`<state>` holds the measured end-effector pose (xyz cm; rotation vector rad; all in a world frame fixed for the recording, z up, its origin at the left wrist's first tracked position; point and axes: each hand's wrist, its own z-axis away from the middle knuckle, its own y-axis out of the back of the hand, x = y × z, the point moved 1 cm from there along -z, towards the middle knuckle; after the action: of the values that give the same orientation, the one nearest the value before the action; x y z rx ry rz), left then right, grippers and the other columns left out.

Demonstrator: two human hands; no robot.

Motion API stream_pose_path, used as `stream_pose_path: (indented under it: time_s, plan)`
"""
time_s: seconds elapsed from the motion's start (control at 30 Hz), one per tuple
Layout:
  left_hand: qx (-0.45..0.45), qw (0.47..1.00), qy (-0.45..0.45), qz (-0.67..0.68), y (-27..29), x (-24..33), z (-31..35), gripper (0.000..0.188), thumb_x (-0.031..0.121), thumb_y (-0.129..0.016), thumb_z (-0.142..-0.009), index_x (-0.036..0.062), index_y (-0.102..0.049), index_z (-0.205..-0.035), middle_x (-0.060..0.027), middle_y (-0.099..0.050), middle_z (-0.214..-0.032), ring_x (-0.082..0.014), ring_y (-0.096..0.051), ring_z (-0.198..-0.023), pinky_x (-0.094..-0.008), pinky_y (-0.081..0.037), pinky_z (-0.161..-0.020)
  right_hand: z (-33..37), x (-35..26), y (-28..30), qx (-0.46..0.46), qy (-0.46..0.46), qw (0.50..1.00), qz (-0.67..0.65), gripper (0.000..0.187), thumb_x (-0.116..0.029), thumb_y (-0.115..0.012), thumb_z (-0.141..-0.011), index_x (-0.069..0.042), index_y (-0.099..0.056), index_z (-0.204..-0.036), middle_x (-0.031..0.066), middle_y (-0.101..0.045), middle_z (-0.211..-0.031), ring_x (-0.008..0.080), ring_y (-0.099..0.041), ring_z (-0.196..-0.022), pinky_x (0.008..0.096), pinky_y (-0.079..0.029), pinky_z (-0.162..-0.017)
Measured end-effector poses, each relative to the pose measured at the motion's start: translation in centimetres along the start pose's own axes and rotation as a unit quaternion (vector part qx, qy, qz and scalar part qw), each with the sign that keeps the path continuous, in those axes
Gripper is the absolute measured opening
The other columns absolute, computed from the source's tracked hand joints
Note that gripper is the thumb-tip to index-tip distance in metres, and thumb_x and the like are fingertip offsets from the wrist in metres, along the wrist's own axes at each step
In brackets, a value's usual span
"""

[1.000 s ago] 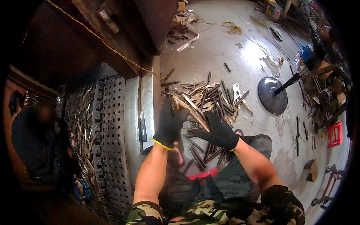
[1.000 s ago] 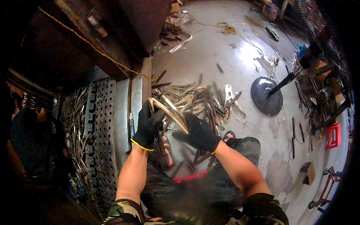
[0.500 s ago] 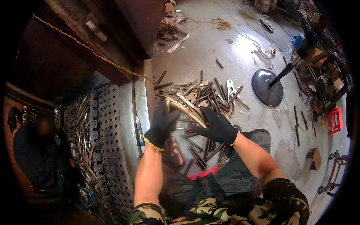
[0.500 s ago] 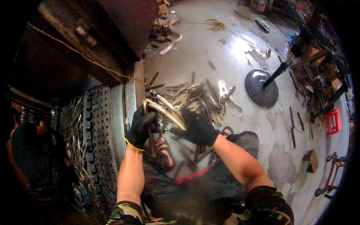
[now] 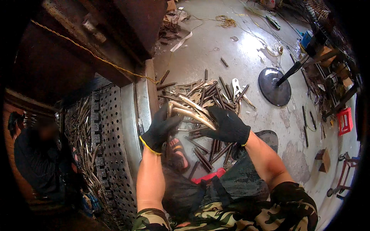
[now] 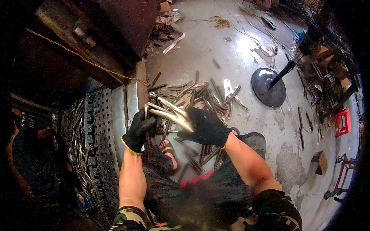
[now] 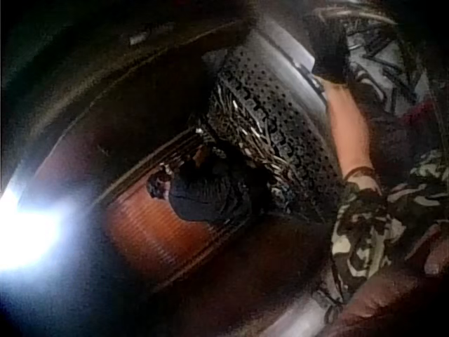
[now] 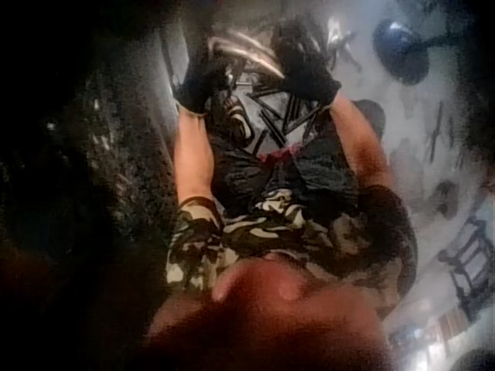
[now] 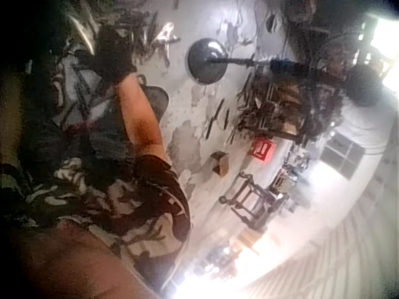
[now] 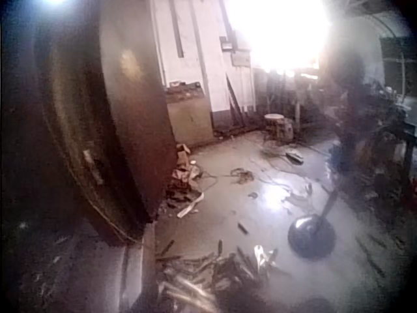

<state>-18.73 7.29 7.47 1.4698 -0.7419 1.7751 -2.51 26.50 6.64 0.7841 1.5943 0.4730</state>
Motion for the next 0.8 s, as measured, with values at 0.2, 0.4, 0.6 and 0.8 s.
stream_pose_path:
  time_s: [0.2,0.4,0.6,0.8]
  plan:
    - [-0.058,0.995,0.072,0.039,-0.3,-0.8,0.4,0.035,0.021,-0.065,-0.082,0.0051,-0.059,-0.113,0.0004,-0.058,-0.08,-0.0096,-0.053,-0.061,-0.0238,-0.043,-0.052,0.5,0.1,-0.5,-0.06,-0.053,0.997,-0.019,0.067,-0.044,-0.08,-0.075,-0.001,-0.055,-0.12,0.0214,-0.064,-0.094,0.0377,-0.066,-0.083,0.0434,-0.051,-0.074]
    - [-0.026,0.998,0.034,0.037,-2.7,-1.6,0.8,0.039,0.013,-0.067,-0.079,0.0046,-0.057,-0.116,-0.0026,-0.057,-0.075,-0.0121,-0.052,-0.056,-0.0264,-0.043,-0.051,1.9,0.1,-2.0,0.031,-0.036,0.998,0.034,0.053,-0.029,-0.075,-0.076,-0.003,-0.053,-0.117,0.0199,-0.064,-0.092,0.0393,-0.066,-0.083,0.0464,-0.052,-0.069]
    - [-0.011,0.988,0.044,0.15,-3.0,-2.8,1.8,0.044,0.007,-0.066,-0.076,0.0028,-0.055,-0.119,-0.0046,-0.057,-0.075,-0.0158,-0.056,-0.057,-0.0282,-0.048,-0.052,1.2,0.4,-2.5,0.108,0.003,0.991,0.08,0.043,-0.022,-0.072,-0.076,-0.005,-0.051,-0.11,0.0195,-0.061,-0.09,0.04,-0.064,-0.076,0.0486,-0.051,-0.061]
    - [0.022,0.985,0.094,0.144,-4.2,-2.0,2.2,0.038,0.01,-0.067,-0.071,0.0041,-0.062,-0.109,0.0002,-0.055,-0.074,-0.0112,-0.053,-0.06,-0.0259,-0.042,-0.052,0.9,1.6,-4.3,0.105,-0.029,0.99,0.09,0.042,-0.019,-0.07,-0.075,-0.005,-0.052,-0.11,0.0204,-0.061,-0.091,0.042,-0.063,-0.079,0.0491,-0.051,-0.064]
